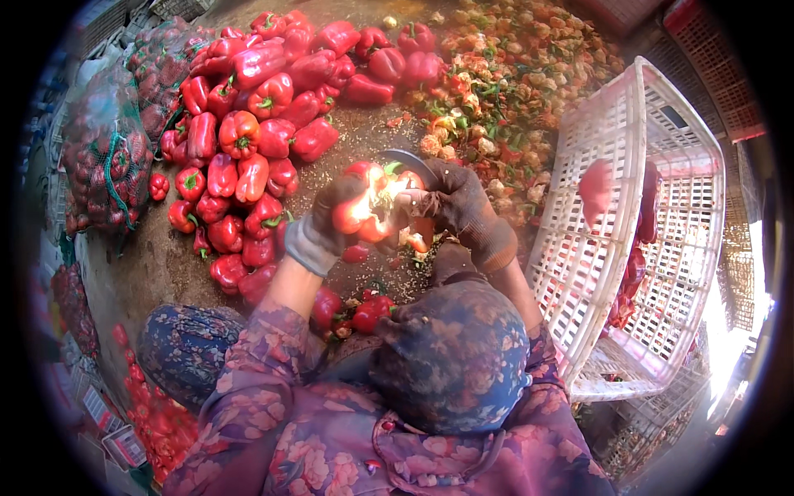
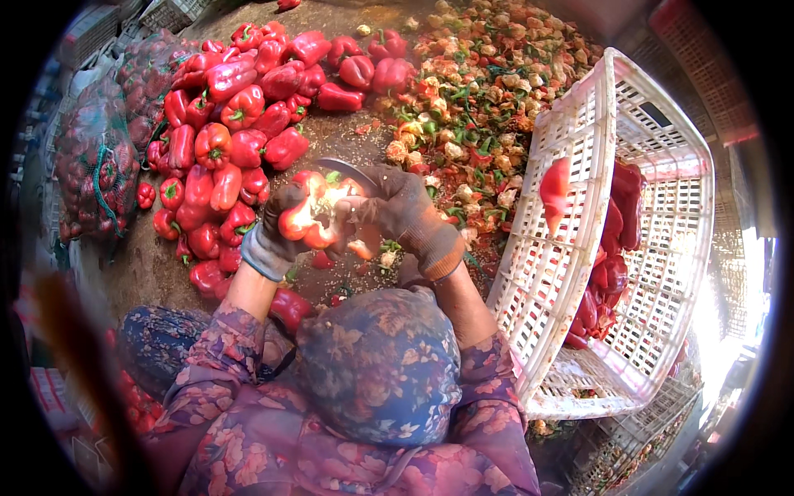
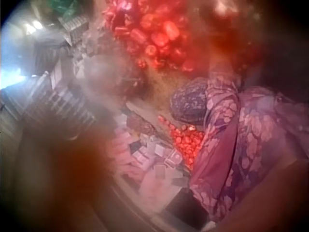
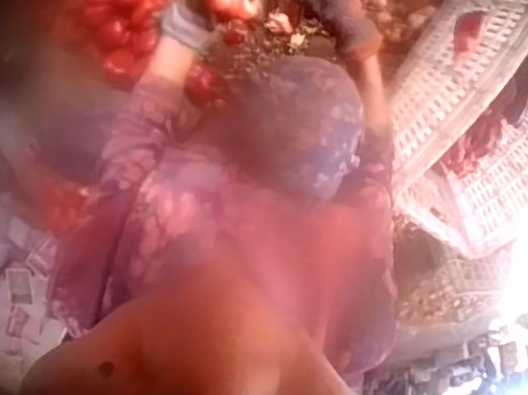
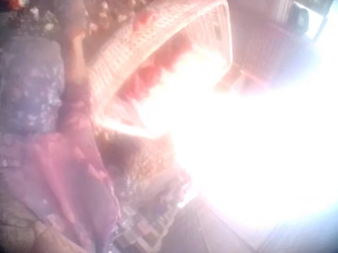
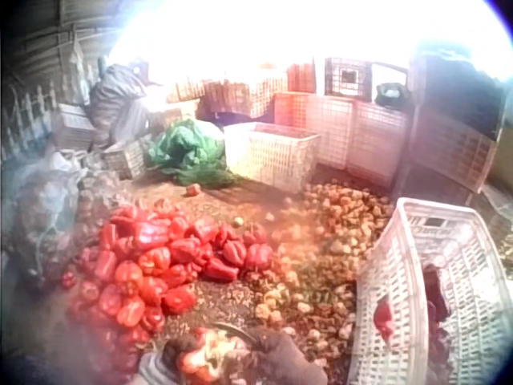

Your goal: The person prepares peppers by cutting them open with a curved blade and removing the seeds by hand.

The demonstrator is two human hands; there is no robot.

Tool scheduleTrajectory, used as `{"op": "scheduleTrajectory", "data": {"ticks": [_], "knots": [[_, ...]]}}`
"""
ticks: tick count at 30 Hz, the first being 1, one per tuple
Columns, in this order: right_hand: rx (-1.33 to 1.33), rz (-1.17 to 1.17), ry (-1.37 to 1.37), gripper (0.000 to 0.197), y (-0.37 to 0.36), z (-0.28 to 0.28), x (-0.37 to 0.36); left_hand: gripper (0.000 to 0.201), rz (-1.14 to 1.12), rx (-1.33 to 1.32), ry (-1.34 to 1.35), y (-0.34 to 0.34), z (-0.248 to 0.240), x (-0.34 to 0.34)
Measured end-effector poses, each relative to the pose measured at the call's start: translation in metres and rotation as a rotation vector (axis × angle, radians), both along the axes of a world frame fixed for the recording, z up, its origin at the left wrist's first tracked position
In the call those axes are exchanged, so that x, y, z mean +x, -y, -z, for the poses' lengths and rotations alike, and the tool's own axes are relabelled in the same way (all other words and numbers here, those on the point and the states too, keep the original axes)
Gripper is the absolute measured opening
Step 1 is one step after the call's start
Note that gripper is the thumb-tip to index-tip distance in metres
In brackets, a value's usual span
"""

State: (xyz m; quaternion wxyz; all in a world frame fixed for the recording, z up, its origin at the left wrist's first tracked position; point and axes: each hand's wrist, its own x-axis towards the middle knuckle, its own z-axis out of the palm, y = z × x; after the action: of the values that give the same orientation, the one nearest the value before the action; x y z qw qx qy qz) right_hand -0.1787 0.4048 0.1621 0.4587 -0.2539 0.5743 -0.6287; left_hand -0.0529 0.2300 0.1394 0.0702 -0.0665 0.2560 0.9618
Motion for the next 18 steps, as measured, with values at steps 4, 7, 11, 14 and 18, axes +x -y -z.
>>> {"op": "scheduleTrajectory", "data": {"ticks": [4,7,11,14,18], "knots": [[0.056,-0.009,-0.128,0.034,0.001,0.006,0.001,0.046,-0.096,-0.153,0.199,-0.003,-0.013,0.003],[0.051,0.081,0.066,0.03,0.005,0.008,0.007,0.037,-0.126,-0.347,0.224,-0.007,-0.021,0.003],[-0.16,-0.061,0.163,0.037,0.004,0.004,0.006,0.029,-0.056,0.048,-0.116,-0.012,-0.003,0.002],[-0.161,0.055,0.084,0.037,-0.004,0.022,0.014,0.027,-0.134,-0.064,0.149,-0.013,0.004,0.008],[0.02,0.217,0.299,0.011,-0.009,0.024,0.019,0.029,0.055,-0.424,0.219,-0.01,-0.003,0.002]]}}
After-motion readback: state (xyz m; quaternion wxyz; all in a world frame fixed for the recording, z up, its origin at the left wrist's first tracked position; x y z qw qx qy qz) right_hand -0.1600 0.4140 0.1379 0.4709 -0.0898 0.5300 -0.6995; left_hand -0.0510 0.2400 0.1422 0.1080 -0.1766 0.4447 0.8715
